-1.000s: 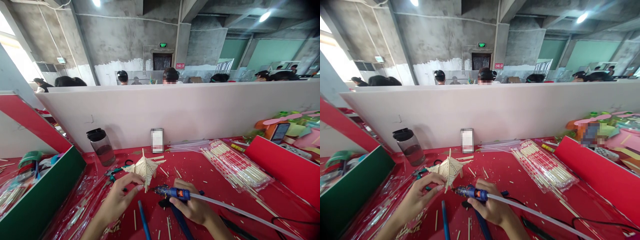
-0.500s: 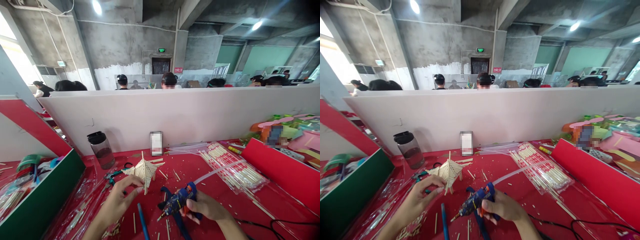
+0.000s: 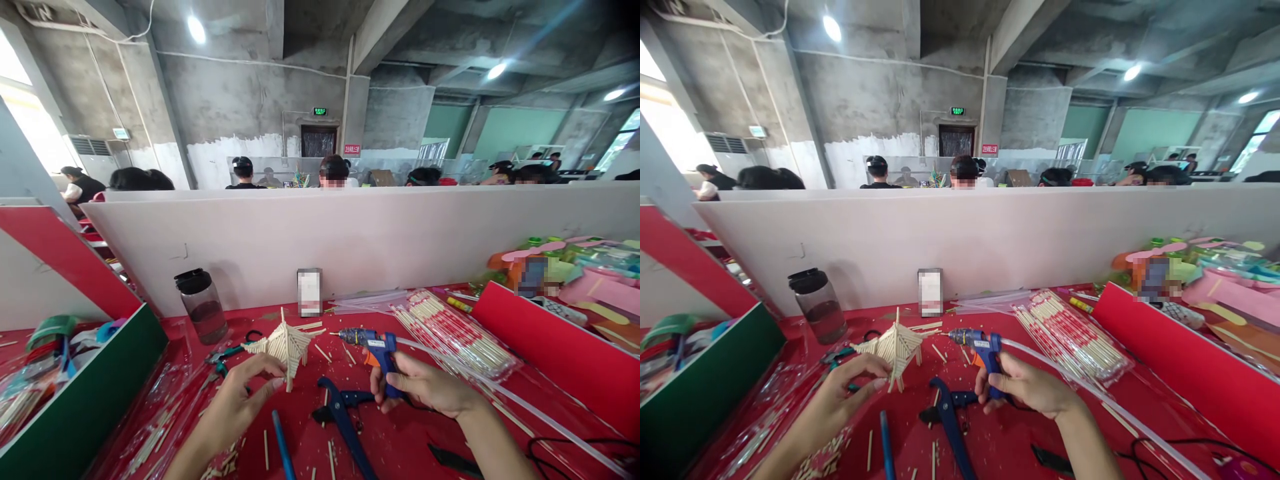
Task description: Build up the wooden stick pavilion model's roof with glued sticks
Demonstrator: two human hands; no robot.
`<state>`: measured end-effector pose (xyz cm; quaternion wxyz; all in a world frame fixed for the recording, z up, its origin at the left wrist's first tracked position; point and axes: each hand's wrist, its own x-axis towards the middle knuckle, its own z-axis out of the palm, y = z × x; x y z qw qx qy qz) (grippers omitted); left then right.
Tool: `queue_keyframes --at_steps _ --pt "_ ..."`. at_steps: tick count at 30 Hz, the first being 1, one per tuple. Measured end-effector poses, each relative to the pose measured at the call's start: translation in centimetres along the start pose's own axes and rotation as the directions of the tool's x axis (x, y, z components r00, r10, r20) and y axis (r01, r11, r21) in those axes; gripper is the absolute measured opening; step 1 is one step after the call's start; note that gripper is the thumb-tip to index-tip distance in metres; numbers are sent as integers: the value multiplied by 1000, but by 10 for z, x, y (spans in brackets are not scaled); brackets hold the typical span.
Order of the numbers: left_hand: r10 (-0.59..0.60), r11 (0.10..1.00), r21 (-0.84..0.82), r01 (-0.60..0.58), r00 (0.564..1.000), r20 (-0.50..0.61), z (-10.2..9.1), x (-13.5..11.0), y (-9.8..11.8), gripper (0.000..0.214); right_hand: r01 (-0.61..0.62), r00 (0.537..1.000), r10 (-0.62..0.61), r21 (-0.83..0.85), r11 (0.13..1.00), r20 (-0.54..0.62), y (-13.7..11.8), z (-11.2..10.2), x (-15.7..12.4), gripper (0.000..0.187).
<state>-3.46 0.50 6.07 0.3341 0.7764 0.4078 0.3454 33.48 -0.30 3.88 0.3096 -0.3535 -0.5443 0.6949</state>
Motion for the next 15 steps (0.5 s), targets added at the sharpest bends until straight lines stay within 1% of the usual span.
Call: queue_keyframes --at_steps 5,8,10,12,14,15 --pt "-15 1000 5 15 1000 15 0 1 -1 21 33 990 -24 65 997 -136 8 -22 4 45" --pt "-12 1000 -1 12 1000 9 0 0 -1 20 34 960 -23 36 999 -277 16 -32 11 44" --pt "-11 1000 -1 11 1000 2 0 0 0 19 23 918 -40 -47 999 -395 25 -37 19 39" --pt "-12 1000 1 12 1000 -4 0 0 1 18 -53 855 -74 -229 972 -514 34 -39 29 31" --pt "-20 1000 7 20 1000 -2 0 0 2 18 -197 786 -119 -428 882 -607 42 -41 40 24" --pt "-24 1000 10 24 1000 -2 0 1 1 19 -254 763 -130 -479 840 -633 46 -42 44 21"
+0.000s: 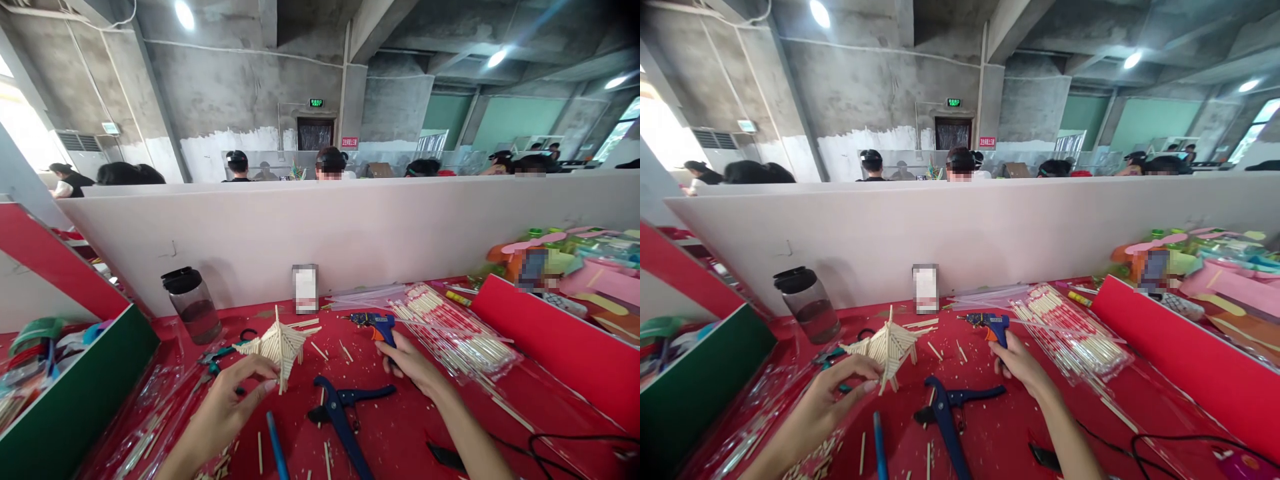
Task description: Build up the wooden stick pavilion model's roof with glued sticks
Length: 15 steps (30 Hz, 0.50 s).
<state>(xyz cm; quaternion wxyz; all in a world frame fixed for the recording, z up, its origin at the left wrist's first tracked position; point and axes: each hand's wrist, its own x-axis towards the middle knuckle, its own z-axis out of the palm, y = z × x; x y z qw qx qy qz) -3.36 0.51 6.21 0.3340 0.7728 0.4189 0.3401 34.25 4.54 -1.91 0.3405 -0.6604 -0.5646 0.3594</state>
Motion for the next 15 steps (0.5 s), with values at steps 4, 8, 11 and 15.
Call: queue_keyframes --at_steps 4,8,11,15 --pt "2 1000 5 -1 1000 -5 0 1 -1 21 -28 998 16 -224 974 -58 5 9 9 19" --pt "9 1000 8 -9 1000 -20 -1 1 -1 18 -74 995 32 -455 888 -98 2 13 10 27" --pt "-2 1000 15 2 1000 -4 -1 1 -2 20 -105 993 50 -574 812 -110 -5 17 10 35" --pt "-5 1000 11 4 1000 18 0 1 -2 19 -125 991 57 -660 741 -124 -15 22 11 38"
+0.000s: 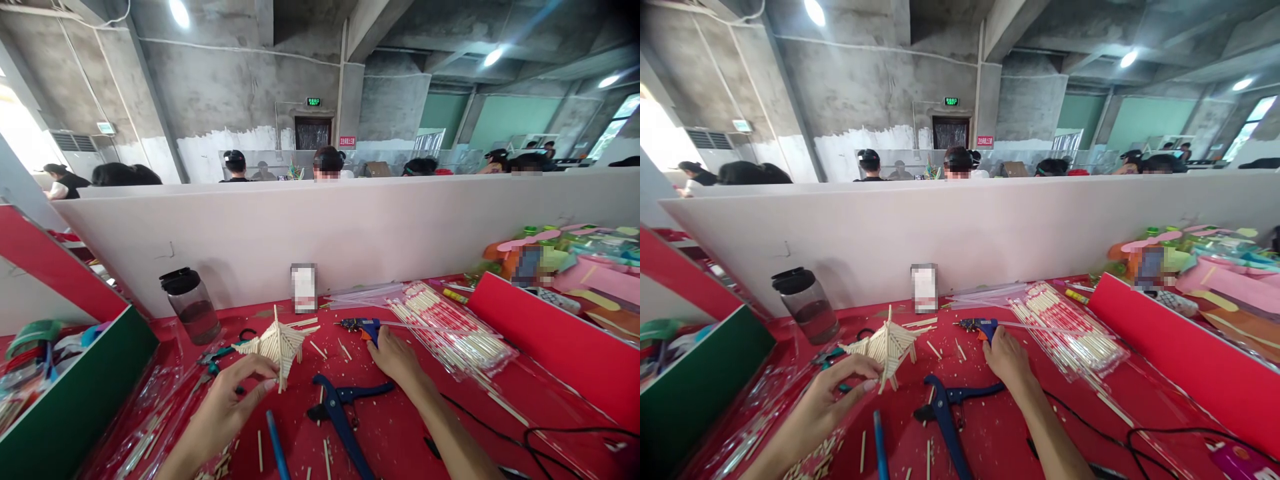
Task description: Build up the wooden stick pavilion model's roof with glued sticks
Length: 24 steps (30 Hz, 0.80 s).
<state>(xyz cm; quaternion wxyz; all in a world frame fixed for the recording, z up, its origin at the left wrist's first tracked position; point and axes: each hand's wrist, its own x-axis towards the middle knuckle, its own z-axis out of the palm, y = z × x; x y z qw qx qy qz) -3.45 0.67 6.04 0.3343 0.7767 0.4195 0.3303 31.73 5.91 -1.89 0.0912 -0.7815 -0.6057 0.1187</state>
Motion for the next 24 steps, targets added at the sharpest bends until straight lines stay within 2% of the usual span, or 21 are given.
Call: queue_keyframes --at_steps 5,8,10,12,15,17,18,20,24 --pt "11 1000 -2 -11 1000 8 -3 -1 3 18 11 1000 -12 -45 999 -13 -3 -10 -5 42" --pt "18 1000 0 -18 1000 1 -6 -2 7 17 107 992 -109 -26 994 -66 -10 -29 -21 36" --pt "27 1000 10 -27 1000 -10 -7 -2 11 17 355 929 -335 115 928 -159 -24 -45 -41 24" --pt "33 999 29 -33 999 -17 -6 -3 17 18 522 853 -488 294 801 -184 -47 -58 -64 16" --pt "35 998 57 -34 999 -17 -2 -4 25 17 679 714 -667 440 588 -211 -85 -62 -96 16" --pt "32 997 74 -31 999 -21 0 -4 29 17 768 613 -741 426 477 -274 -105 -54 -108 13" --pt "31 996 81 -29 999 -25 1 -4 30 17 795 577 -757 423 435 -306 -113 -48 -111 10" --pt "27 996 88 -24 999 -37 1 -5 31 16 827 535 -764 411 385 -361 -122 -37 -113 9" --pt "-3 997 75 6 999 -36 0 -5 29 16 826 541 -717 436 357 -439 -126 -22 -109 9"
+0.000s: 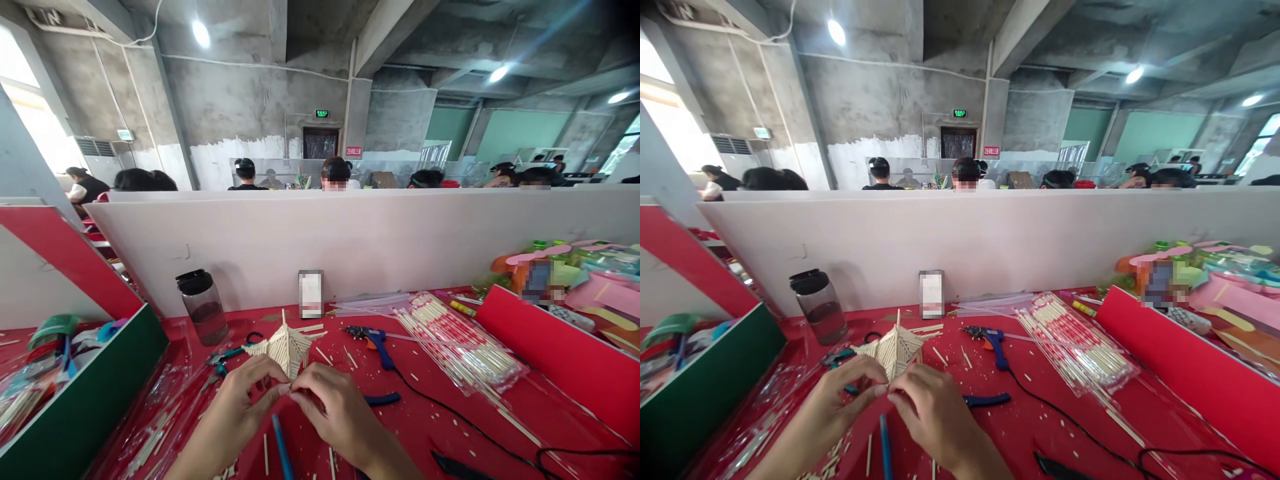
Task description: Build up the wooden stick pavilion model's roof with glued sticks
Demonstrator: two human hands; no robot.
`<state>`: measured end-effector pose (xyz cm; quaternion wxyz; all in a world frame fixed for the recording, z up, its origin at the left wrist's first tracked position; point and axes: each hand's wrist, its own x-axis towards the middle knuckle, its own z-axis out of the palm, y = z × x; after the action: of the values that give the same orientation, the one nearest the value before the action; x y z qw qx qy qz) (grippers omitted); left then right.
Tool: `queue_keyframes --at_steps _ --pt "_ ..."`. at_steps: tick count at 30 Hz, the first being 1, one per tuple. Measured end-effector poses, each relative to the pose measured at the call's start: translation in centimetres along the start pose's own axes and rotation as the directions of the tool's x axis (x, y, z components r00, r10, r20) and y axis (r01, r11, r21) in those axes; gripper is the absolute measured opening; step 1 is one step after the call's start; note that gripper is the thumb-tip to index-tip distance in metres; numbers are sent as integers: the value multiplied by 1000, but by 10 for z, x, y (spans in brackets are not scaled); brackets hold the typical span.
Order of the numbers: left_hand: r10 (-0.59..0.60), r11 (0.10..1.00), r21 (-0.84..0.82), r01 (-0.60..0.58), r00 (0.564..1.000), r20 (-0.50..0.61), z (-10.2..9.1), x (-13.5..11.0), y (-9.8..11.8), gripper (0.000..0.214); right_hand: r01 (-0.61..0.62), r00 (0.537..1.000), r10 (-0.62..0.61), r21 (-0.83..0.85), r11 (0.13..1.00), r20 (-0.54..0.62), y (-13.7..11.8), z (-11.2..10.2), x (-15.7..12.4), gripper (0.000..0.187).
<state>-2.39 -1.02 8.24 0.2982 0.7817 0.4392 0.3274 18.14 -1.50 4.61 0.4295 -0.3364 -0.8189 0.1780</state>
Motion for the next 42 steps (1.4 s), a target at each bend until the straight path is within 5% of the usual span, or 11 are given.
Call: queue_keyframes --at_steps 6,13,29,36,42 --pt "-54 999 -2 54 998 13 7 1 -6 15 -34 999 33 -13 999 -36 9 3 -7 7" --pt "-115 993 -22 115 993 5 12 2 -7 12 117 988 -125 -89 989 -88 7 -1 -5 11" --pt "-225 971 -82 226 974 18 12 2 2 15 176 968 -204 -179 968 -147 10 4 -11 10" --pt "-237 967 -117 228 969 -73 3 7 -16 30 64 984 -81 -108 992 -157 22 9 -15 11" --pt "-238 942 -262 212 969 -71 17 10 -37 34 -6 992 -4 -81 997 -125 27 20 -14 11"
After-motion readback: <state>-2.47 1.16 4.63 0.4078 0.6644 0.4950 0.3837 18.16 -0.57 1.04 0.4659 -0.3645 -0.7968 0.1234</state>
